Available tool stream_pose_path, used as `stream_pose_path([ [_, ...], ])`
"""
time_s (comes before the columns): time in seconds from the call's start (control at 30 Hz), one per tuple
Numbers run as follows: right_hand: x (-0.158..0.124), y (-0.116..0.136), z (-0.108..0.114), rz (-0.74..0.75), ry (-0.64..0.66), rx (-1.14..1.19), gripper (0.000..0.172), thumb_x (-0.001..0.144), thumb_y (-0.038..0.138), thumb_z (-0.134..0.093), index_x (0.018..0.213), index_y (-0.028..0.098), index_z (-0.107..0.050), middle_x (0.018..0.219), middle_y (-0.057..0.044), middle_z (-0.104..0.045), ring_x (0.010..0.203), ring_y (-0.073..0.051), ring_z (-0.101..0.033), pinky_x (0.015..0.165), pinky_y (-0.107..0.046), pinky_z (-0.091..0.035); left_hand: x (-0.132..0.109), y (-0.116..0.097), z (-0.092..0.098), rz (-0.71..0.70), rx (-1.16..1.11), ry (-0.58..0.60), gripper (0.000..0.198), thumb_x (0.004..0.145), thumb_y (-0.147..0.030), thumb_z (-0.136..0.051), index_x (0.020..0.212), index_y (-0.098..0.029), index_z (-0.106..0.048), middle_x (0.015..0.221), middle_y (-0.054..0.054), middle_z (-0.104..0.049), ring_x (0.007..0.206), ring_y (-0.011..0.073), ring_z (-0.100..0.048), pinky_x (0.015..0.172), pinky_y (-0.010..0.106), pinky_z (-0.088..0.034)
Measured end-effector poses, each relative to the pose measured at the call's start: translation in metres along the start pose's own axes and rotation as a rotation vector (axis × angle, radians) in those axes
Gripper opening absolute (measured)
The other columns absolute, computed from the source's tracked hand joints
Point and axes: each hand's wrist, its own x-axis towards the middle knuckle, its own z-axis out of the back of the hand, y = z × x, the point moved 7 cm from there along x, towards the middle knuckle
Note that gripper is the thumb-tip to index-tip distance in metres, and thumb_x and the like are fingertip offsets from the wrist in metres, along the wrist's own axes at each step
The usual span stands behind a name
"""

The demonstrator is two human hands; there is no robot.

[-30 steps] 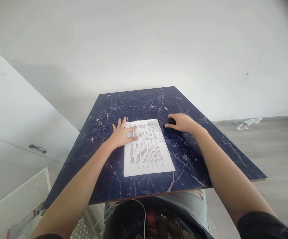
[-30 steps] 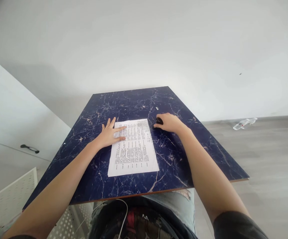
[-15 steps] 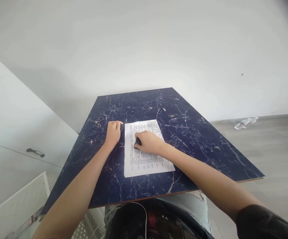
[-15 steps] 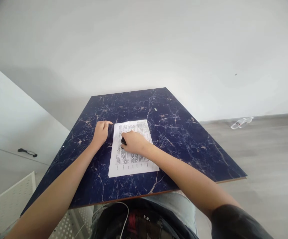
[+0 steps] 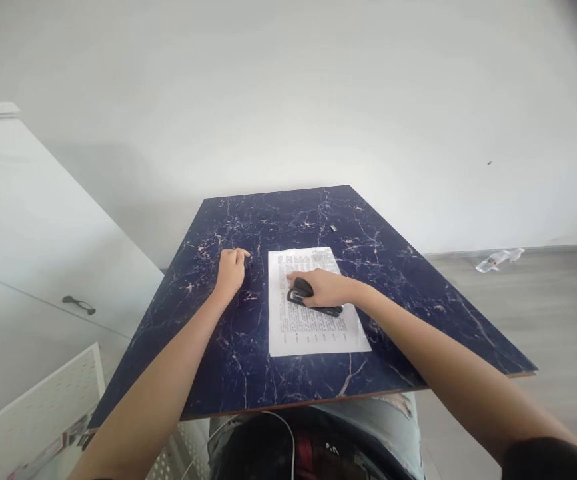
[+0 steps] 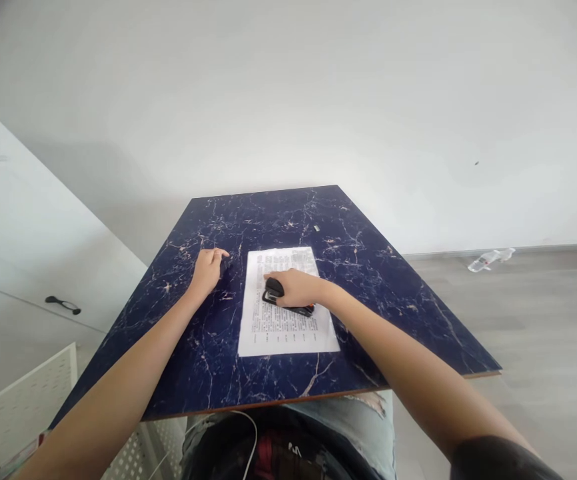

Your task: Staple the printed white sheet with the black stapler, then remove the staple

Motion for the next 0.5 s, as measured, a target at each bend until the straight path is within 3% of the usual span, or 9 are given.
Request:
stream_pose_path([
  [0.17, -0.06, -0.054, 0.024, -0.149, -0.014, 0.074, 0.062, 0.079, 0.031, -0.065, 0.141, 0.027, -0.064, 0.148, -0.011, -0.061, 0.12, -0.034, -0.067, 0.098, -0.044, -0.053, -0.001, -0.002, -0.002, -0.003, -0.01, 0.007, 0.04, 0.103, -0.031, -0.036, 0.087, -0.023, -0.073, 0.098, 0.011, -0.069, 0.116, 0.0304, -0.057, 0.109, 0.049, -0.045],
  [0.33, -0.12, -0.1, 0.044, -0.271, -0.029, 0.151, 0.05, 0.087, 0.051, -0.064, 0.132, 0.031, -0.069, 0.166, -0.004, -0.04, 0.142, -0.038, -0.05, 0.112, -0.048, -0.046, -0.002, -0.002, -0.007, -0.015, -0.007, 0.027, 0.042, 0.103, -0.031, -0.034, 0.09, -0.022, -0.073, 0.099, 0.011, -0.068, 0.117, 0.03, -0.056, 0.111, 0.049, -0.044],
  [0.43, -0.133, -0.118, 0.044, -0.176, 0.005, 0.262, 0.066, 0.089, 0.075, -0.056, 0.138, 0.033, -0.066, 0.167, -0.003, -0.037, 0.149, -0.04, -0.04, 0.119, -0.054, -0.038, -0.002, 0.001, -0.009, 0.013, 0.006, 0.031, 0.043, 0.103, -0.03, -0.033, 0.092, -0.021, -0.073, 0.101, 0.011, -0.068, 0.116, 0.0297, -0.055, 0.111, 0.049, -0.044],
  [0.5, -0.132, -0.133, 0.049, -0.079, -0.05, 0.393, 0.079, 0.09, 0.086, -0.038, 0.139, 0.031, -0.066, 0.162, -0.006, -0.046, 0.147, -0.04, -0.043, 0.119, -0.056, -0.037, -0.001, 0.002, -0.01, 0.02, 0.012, 0.033, 0.044, 0.103, -0.029, -0.032, 0.092, -0.02, -0.073, 0.101, 0.011, -0.069, 0.116, 0.0298, -0.055, 0.111, 0.049, -0.044],
])
